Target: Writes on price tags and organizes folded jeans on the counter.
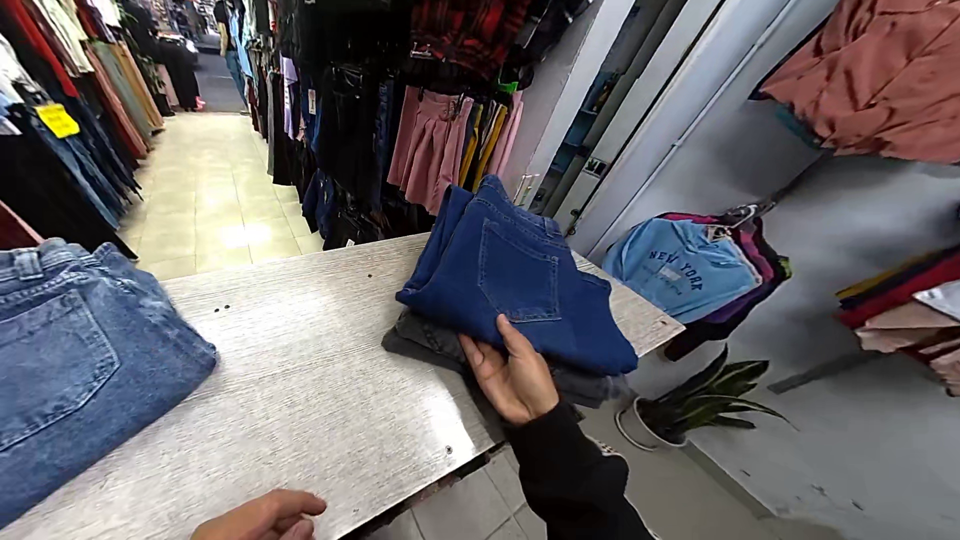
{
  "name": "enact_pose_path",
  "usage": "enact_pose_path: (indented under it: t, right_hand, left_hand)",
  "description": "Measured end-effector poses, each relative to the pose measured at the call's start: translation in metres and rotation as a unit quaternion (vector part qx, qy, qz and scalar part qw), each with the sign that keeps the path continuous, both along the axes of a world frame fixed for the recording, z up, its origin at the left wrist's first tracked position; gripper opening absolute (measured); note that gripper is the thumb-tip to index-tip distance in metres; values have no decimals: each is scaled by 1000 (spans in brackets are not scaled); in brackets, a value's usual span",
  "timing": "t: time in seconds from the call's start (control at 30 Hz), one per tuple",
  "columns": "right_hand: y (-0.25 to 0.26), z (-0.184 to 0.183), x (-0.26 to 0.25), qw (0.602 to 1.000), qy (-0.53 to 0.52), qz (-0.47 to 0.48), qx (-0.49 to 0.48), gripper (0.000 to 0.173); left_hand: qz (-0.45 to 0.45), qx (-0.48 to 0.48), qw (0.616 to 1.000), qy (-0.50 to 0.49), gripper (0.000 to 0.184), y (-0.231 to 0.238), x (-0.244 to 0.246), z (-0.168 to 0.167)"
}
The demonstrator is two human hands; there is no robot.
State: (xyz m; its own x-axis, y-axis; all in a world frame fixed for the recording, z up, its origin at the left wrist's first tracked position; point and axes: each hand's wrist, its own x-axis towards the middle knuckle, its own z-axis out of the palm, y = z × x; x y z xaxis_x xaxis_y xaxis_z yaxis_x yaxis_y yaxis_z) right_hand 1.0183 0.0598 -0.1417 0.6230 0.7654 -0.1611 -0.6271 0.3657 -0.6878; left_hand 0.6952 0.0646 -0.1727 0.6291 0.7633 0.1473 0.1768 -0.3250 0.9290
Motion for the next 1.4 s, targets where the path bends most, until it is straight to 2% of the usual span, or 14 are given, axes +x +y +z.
enact_pose_path:
  t: [0.17, 0.23, 0.3, 0.43, 0.53, 0.6, 0.63, 0.8, 0.87, 0.93, 1.03, 1.13, 1.27, 1.4]
  right_hand:
    - [-21, -14, 4, 993, -96, 44, -50, 44]
    - [-24, -12, -10, 984, -139, 78, -77, 42]
    - [-22, -1, -39, 961, -210, 138, -118, 47]
    - [13, 4, -91, 856, -369, 355, -72, 35]
    - [85, -4, -130, 762, -490, 424, -14, 42]
    - [134, -4, -161, 721, -560, 408, -11, 45]
    - [154, -3, -178, 718, -576, 391, -21, 45]
    - [197, -5, -233, 762, -537, 358, -49, 47]
    - [197, -7, -232, 752, -544, 370, -35, 51]
    - [195, -4, -223, 753, -522, 398, -47, 58]
    - [186, 2, -210, 762, -467, 446, -57, 69]
    - [175, 6, -192, 770, -434, 467, -39, 76]
    - [145, 2, -165, 766, -471, 438, -15, 79]
    - [94, -4, -131, 758, -516, 391, 79, 77]
  left_hand:
    - [16, 37, 999, -26, 19, -2, -22, 8]
    - [96, 111, 988, -40, 19, 4, -49, 8]
    - [228, 178, 957, -31, 22, 15, -92, 2]
    - [483, 176, 858, 7, 40, 46, -195, -9]
    - [551, 84, 830, 17, 53, 77, -246, -22]
    - [552, 16, 834, 13, 55, 92, -246, -22]
    - [550, -10, 835, 4, 55, 99, -242, -21]
    - [541, -108, 834, -28, 53, 126, -230, 0]
    - [523, -116, 844, -21, 44, 144, -239, -2]
    - [473, -134, 871, -10, 44, 156, -239, 5]
    - [384, -171, 907, -27, 40, 148, -211, 23]
    - [356, -167, 916, -80, 35, 135, -176, 30]
    - [309, -147, 934, -107, 69, 118, -154, 18]
    - [259, -92, 953, -127, 96, 98, -124, 20]
